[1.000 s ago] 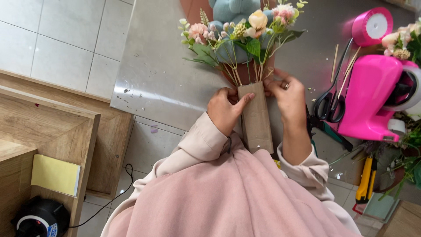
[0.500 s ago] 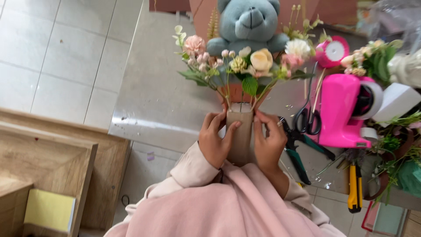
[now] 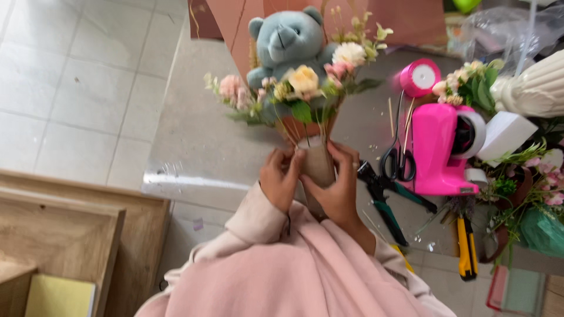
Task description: The person prepares decorative wrapping paper and assembles a floral bouquet by securing flowers and a small bear to a cardboard base and wrapping it.
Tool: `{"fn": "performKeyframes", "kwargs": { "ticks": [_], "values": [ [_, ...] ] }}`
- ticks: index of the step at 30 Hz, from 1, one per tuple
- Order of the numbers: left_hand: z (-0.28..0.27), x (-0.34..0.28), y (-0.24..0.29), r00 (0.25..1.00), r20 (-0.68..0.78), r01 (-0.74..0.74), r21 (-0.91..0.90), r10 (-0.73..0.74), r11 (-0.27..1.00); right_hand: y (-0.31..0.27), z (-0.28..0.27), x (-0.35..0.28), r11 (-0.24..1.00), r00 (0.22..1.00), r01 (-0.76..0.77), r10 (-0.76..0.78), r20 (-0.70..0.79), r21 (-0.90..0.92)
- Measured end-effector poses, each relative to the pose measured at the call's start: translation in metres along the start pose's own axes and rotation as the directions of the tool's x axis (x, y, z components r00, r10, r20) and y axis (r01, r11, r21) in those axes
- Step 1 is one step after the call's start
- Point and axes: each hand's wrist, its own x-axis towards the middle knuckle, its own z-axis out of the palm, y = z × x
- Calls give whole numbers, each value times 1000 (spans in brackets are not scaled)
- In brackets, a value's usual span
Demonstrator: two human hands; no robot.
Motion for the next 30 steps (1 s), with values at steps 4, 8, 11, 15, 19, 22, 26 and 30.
{"fn": "performKeyframes", "kwargs": {
  "ticks": [4, 8, 11, 15, 19, 22, 26, 30],
  "values": [
    [0, 2, -39, 943, 113, 300, 124, -314, 946, 15, 2, -7, 985, 978, -82, 108, 177, -150],
    [4, 3, -70, 910, 107, 389, 115, -400, 914, 8, 9, -4, 985, 967, -39, 79, 242, -167],
    [4, 4, -61, 904, 148, 397, 61, -402, 916, -15, 9, 2, 933, 921, -111, 225, 317, -341],
    [-7, 6, -80, 984, -6, 172, 253, -176, 952, -29, -9, 17, 911, 902, -162, 292, 318, -379],
    [-38, 22, -66, 837, 22, -463, 563, 547, 685, -32, -54, 39, 926, 939, 18, 114, 325, -377],
    [-58, 32, -46, 718, 521, -683, 655, 462, 324, -31, -79, 64, 931, 942, 99, 27, 335, -350],
    [-50, 44, -89, 520, 727, -854, 454, 448, 255, 5, -77, 118, 888, 950, 129, 17, 312, -441],
    [-50, 42, -101, 541, 717, -833, 385, 440, 396, 82, -67, 151, 711, 973, 163, 0, 231, -684]
  ]
}}
